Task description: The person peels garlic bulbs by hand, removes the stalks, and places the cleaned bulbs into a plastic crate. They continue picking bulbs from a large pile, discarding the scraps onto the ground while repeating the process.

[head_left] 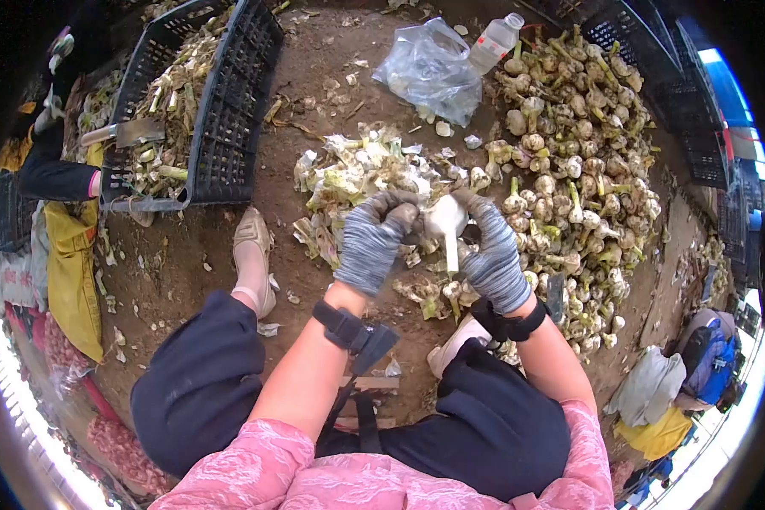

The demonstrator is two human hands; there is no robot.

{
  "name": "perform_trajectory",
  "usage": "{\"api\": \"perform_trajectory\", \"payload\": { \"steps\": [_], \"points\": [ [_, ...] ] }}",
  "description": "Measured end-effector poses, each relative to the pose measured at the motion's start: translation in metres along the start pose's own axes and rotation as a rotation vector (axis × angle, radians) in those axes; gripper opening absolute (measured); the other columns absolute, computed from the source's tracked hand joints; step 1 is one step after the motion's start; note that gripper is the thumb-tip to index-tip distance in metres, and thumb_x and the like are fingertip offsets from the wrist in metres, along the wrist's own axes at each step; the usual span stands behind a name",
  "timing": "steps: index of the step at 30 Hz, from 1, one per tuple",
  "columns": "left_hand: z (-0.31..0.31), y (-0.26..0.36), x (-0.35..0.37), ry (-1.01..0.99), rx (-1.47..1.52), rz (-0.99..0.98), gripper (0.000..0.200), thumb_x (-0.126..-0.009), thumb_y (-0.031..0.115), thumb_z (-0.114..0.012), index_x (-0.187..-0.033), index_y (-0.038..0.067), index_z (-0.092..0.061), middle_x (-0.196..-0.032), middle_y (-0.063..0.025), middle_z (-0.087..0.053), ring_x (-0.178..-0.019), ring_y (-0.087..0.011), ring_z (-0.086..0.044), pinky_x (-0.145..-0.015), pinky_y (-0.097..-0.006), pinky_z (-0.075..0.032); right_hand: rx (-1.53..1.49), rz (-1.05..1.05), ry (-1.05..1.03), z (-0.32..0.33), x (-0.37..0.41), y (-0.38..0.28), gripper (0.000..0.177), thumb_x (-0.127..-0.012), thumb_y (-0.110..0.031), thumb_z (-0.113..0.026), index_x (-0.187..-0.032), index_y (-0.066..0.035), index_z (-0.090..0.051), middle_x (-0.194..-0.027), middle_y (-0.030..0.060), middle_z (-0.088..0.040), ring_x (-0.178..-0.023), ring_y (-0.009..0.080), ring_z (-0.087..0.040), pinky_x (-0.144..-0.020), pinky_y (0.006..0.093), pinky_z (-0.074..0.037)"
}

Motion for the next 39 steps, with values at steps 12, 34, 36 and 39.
{"api": "perform_trajectory", "payload": {
  "steps": [12, 34, 36, 39],
  "points": [
    [-0.008, 0.016, 0.004, 0.002, -0.317, -0.172, 0.015, -0.078, 0.011, -0.061, -0.089, 0.000, -0.059, -0.074, -0.0016, -0.058, -0.062, -0.0061, -0.051, -0.053, -0.0202, -0.043, 0.134, 0.088, 0.007, -0.003, 0.000, -0.009, 0.049, -0.065, 0.002, -0.063, -0.112, -0.001, -0.048, -0.108, 0.0162, -0.054, -0.100, 0.0284, -0.053, -0.085, 0.0332, -0.042],
    [-0.018, -0.020, 0.002, -0.126, 0.612, 0.207, 0.024, -0.086, 0.021, -0.049, -0.102, 0.004, -0.052, -0.085, -0.0074, -0.059, -0.069, -0.0163, -0.059, -0.055, -0.0288, -0.051, -1.244, -0.703, -0.031, -0.053, 0.029, 0.066, 0.043, -0.080, -0.010, -0.055, -0.119, 0.000, -0.039, -0.108, 0.0119, -0.052, -0.096, 0.0221, -0.054, -0.080, 0.0330, -0.048],
    [-0.024, -0.024, 0.002, -0.114, 0.590, 0.211, 0.024, -0.085, 0.022, -0.050, -0.102, 0.005, -0.052, -0.084, -0.0070, -0.059, -0.066, -0.0159, -0.059, -0.052, -0.0284, -0.051, -1.426, -0.679, -0.062, -0.059, 0.024, 0.053, 0.044, -0.081, -0.012, -0.053, -0.120, 0.001, -0.038, -0.110, 0.0150, -0.052, -0.097, 0.0265, -0.054, -0.083, 0.0366, -0.046],
    [-0.009, -0.019, -0.007, 0.016, 0.415, -0.003, 0.017, -0.086, 0.020, -0.050, -0.093, 0.004, -0.051, -0.074, -0.0067, -0.056, -0.058, -0.0165, -0.056, -0.046, -0.0274, -0.048, -1.706, -0.791, -0.086, -0.067, 0.028, 0.051, 0.045, -0.081, -0.015, -0.051, -0.121, 0.001, -0.037, -0.114, 0.0182, -0.049, -0.101, 0.0322, -0.052, -0.087, 0.0402, -0.044]
  ]
}}
Point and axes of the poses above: each hand's wrist, its own x-axis away from the middle knuckle, its own z-axis out of the back of the hand, y = z × x, the point moved 10 cm from there along -x, towards the middle knuckle
